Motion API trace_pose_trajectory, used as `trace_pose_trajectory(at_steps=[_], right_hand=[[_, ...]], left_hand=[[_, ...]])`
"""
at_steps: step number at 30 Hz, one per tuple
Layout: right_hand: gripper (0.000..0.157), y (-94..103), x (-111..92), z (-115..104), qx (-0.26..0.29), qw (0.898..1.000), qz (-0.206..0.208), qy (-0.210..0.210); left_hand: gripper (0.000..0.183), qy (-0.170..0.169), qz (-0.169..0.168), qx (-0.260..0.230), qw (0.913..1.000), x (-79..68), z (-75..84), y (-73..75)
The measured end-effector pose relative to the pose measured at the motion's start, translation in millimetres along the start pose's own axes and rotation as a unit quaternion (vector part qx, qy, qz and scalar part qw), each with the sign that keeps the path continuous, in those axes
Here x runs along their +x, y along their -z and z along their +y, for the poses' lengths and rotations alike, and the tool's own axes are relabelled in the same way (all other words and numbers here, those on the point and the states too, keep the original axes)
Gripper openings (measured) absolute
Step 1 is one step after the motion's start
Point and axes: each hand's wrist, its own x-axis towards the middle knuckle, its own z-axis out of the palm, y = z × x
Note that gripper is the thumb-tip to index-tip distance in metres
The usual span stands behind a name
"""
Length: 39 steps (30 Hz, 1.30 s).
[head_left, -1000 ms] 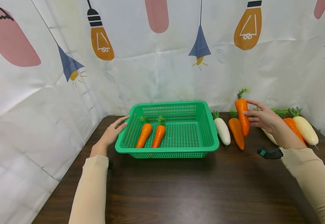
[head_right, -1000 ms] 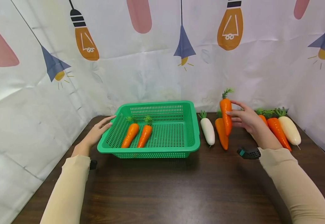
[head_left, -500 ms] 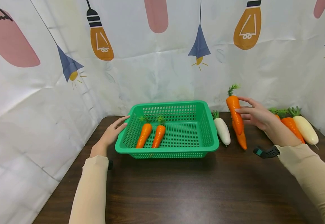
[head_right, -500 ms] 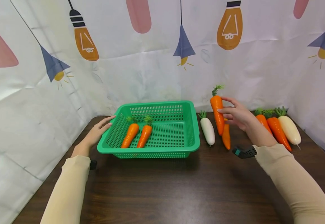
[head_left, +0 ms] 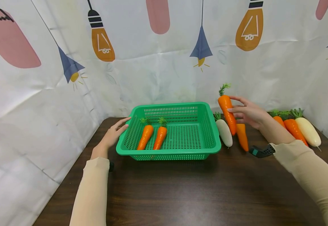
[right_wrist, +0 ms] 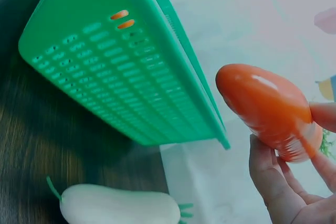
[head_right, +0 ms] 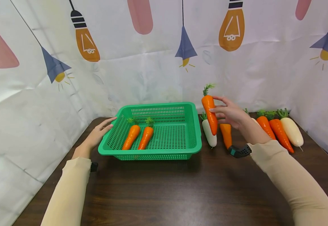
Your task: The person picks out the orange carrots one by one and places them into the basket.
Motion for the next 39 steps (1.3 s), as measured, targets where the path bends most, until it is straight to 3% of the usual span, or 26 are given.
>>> trace_pose_trajectory(at_steps=[20,39], right_hand=[[0.073,-33.9,16,-5,0.039,0.998,-0.057,-0.009],[0.072,-62.7,35,-16,0.049,0.998,-0.047,-0.015]], left_hand=[[0.057,0.005,0.001,-0.002,1.0000,-1.1,1.9,-1.4],[0.057,0.002,0.003,-0.002,1.0000,-1.6,3.3,-1.3]])
